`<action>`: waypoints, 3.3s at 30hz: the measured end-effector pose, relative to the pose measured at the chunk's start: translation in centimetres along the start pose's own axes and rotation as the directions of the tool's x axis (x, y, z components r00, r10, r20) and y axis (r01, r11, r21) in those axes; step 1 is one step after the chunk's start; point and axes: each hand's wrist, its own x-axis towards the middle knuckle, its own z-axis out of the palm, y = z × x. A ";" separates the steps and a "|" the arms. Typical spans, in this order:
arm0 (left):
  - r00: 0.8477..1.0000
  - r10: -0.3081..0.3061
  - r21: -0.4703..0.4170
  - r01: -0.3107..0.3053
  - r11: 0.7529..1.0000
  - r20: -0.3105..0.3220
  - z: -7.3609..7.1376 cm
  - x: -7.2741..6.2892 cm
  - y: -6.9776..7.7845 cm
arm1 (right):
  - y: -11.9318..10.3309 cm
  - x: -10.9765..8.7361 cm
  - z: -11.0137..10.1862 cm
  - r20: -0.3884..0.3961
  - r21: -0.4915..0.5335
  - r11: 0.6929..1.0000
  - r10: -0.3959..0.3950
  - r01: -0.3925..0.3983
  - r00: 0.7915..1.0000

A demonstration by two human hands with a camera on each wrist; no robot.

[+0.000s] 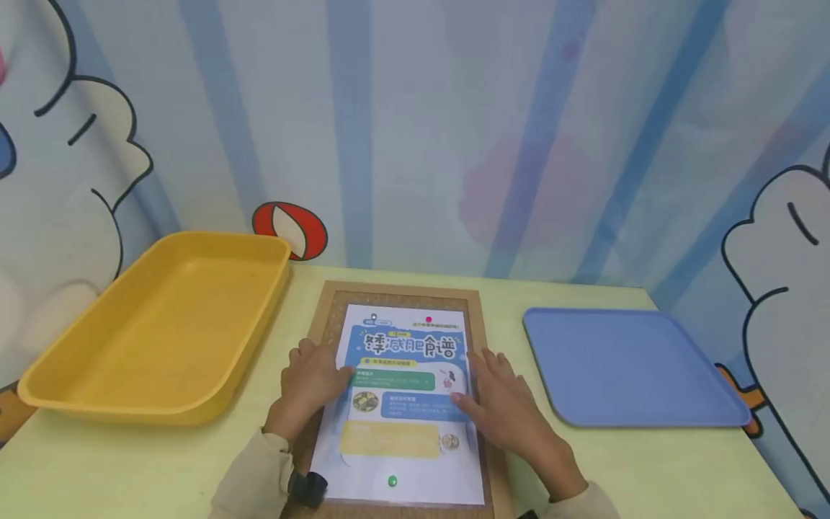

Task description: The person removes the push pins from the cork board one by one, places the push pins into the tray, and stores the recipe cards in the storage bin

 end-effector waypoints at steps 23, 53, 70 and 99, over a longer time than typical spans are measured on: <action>0.997 -0.060 -0.040 0.063 0.997 0.055 -0.7 0.1 0.3 | -4.4 -2.3 1.6 0.220 0.061 0.985 -0.174 0.164 0.960; 0.999 -0.016 -0.022 0.017 1.000 0.045 -0.7 -0.6 0.7 | -9.2 -3.1 4.4 0.339 -0.003 0.984 -0.167 0.179 0.926; 0.998 -0.041 -0.012 0.042 0.999 0.054 -0.7 -0.4 1.0 | -8.7 -2.8 4.7 0.332 -0.018 0.978 -0.191 0.209 0.924; 0.999 -0.027 -0.019 0.028 0.999 0.045 -0.8 -0.7 1.2 | -8.5 -3.0 4.2 0.398 -0.016 0.961 -0.245 0.274 0.884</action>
